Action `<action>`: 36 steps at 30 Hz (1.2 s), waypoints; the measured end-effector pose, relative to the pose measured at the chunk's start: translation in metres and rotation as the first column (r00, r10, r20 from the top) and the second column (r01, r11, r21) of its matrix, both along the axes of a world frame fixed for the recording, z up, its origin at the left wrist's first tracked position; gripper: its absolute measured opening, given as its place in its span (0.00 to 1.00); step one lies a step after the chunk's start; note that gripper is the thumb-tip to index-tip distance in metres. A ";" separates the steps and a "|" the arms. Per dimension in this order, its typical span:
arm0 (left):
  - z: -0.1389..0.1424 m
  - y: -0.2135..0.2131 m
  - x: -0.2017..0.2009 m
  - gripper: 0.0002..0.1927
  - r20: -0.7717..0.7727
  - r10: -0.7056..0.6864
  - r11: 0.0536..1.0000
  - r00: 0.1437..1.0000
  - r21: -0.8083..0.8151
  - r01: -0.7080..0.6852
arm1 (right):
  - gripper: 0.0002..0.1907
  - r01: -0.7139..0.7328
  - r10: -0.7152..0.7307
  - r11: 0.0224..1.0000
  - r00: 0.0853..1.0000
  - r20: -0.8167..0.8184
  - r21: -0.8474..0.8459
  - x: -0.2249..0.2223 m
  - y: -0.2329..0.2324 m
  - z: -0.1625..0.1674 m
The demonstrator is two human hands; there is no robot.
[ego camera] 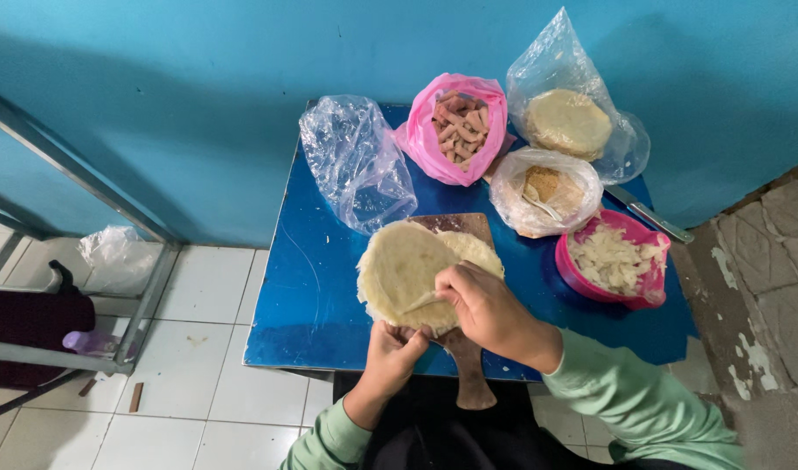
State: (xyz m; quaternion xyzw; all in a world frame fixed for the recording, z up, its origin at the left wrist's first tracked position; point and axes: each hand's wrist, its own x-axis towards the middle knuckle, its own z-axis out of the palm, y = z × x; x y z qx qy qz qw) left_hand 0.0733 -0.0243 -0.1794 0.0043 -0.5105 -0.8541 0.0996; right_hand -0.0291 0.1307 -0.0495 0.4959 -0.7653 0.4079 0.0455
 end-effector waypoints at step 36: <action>-0.013 0.003 -0.003 0.17 -0.197 0.445 0.747 0.874 0.620 -0.240 | 0.09 0.164 0.064 0.916 0.840 0.538 -0.366 -0.140 0.021 0.019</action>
